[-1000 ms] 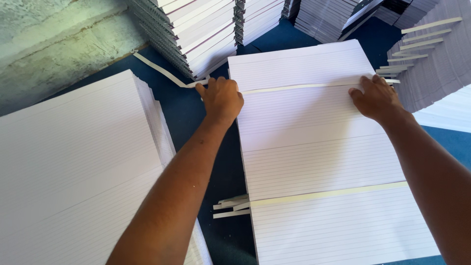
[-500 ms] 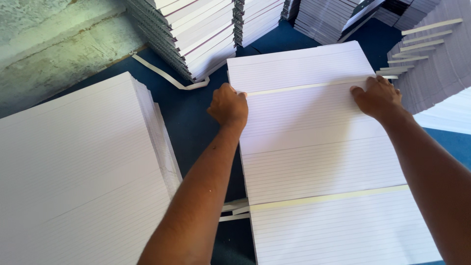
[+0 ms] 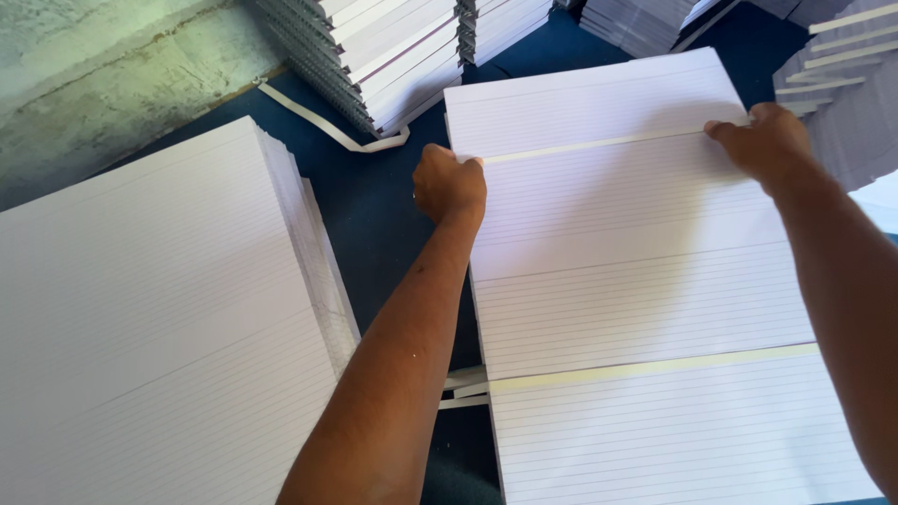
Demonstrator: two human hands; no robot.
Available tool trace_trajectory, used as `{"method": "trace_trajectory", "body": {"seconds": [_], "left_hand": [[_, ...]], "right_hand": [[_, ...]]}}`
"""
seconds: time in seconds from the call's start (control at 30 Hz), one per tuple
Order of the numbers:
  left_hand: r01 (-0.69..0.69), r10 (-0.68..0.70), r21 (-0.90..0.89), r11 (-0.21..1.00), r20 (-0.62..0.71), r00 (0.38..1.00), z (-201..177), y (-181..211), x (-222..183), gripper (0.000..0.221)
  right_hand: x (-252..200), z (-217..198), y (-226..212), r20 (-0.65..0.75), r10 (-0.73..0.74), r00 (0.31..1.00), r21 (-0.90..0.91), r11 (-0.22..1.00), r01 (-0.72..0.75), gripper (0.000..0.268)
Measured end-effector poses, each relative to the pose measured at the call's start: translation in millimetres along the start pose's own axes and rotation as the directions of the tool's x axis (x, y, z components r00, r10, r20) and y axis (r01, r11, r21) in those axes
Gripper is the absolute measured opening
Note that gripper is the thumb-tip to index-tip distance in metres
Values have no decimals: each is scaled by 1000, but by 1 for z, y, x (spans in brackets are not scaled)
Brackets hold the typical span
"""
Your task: The person sits on the floor and aligns a stack of lined paper sheets. They then wrap a white plastic tie around the stack to secure it and place the bundle aside. The person repeats this process with another stack of paper.
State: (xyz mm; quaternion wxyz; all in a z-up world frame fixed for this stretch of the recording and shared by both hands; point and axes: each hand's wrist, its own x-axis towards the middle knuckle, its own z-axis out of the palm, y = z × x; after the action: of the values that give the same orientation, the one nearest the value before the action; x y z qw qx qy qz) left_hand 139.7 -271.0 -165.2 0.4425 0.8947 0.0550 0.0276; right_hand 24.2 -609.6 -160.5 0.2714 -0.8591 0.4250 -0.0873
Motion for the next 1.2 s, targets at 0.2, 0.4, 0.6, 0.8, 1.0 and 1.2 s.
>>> {"method": "trace_trajectory", "body": {"seconds": [0.2, 0.4, 0.6, 0.8, 1.0, 1.2], "left_hand": [[84, -80, -84, 993, 51, 995, 1, -3, 8, 23], [-232, 237, 158, 960, -14, 971, 10, -9, 7, 15], [-433, 459, 392, 812, 29, 888, 13, -15, -12, 9], [-465, 456, 427, 776, 130, 880, -1, -15, -20, 16], [-514, 553, 407, 755, 26, 833, 5, -19, -25, 19], [-587, 657, 412, 697, -39, 753, 5, -18, -24, 35]], "right_hand": [[5, 4, -2, 33, 26, 999, -10, 1000, -26, 73], [15, 6, 7, 22, -43, 999, -89, 995, 45, 80], [17, 16, 19, 23, -56, 998, -248, 967, 60, 82], [22, 27, 28, -10, -116, 993, -293, 950, 108, 85], [5, 25, 22, -69, -326, 943, -474, 842, 257, 94], [-31, 26, -1, 71, -436, 897, -554, 731, 399, 95]]}}
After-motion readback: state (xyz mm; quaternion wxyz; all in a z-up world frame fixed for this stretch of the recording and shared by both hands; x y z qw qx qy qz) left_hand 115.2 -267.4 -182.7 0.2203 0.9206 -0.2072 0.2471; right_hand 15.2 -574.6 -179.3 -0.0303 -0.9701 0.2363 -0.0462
